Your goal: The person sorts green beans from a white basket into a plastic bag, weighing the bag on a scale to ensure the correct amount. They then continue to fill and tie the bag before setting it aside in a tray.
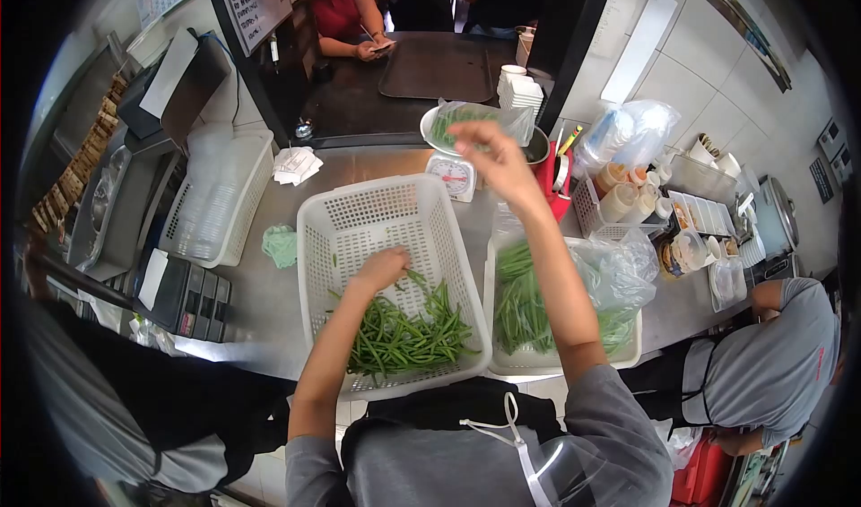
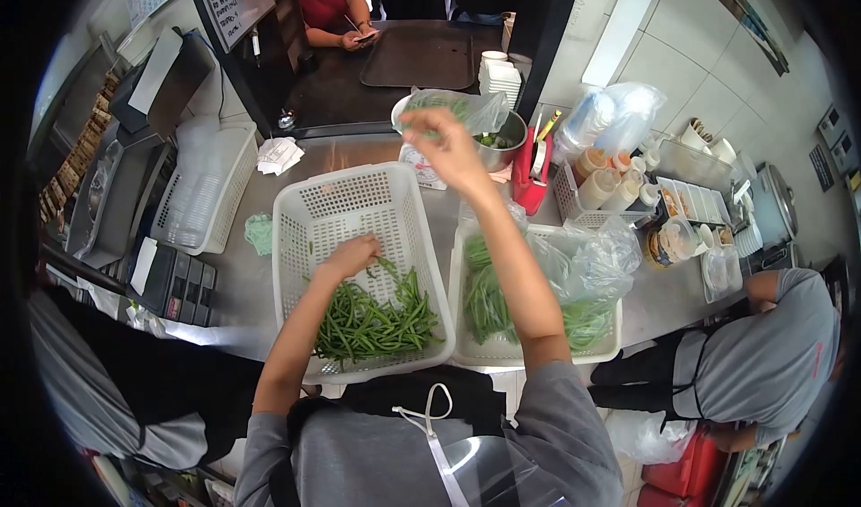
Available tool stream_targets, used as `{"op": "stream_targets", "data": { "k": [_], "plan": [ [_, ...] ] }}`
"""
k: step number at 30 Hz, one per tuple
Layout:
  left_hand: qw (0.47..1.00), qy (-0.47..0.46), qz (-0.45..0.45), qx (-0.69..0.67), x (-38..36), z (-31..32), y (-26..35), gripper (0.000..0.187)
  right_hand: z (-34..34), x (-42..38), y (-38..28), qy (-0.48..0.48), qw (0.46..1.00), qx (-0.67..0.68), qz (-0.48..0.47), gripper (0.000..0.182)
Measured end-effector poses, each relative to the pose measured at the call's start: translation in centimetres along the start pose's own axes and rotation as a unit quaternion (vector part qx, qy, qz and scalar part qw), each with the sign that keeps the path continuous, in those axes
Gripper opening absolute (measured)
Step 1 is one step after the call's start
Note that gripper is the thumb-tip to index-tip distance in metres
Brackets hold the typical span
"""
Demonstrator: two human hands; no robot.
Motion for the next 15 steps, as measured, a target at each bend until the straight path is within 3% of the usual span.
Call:
{"op": "stream_targets", "data": {
  "k": [6,9,12,15],
  "plan": [
    [0.993,0.021,-0.048,-0.102,-1.9,-2.0,-2.0,0.012,7.1,-7.4,7.9,-0.239,0.948,-0.212,0.007,0.027],
    [0.969,0.055,-0.072,-0.23,-2.7,-4.4,-0.4,0.011,9.7,-10.2,8.3,-0.208,0.961,-0.166,0.071,0.022],
    [0.94,0.1,-0.071,-0.319,-3.6,-5.8,0.9,0.008,10.5,-11.0,7.3,-0.129,0.976,-0.002,0.174,0.017],
    [0.887,0.127,-0.066,-0.44,-3.7,-5.2,1.1,0.009,10.8,-11.1,8.1,-0.056,0.964,0.16,0.205,0.012]
  ]
}}
Point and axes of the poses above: each hand's wrist, its own x-axis towards the middle knuckle, its own z-axis out of the palm, y = z × x, the point moved 3 cm from there along x, towards the middle knuckle, and after that the axes turned 7 degrees about y, right-handed, at the moved point
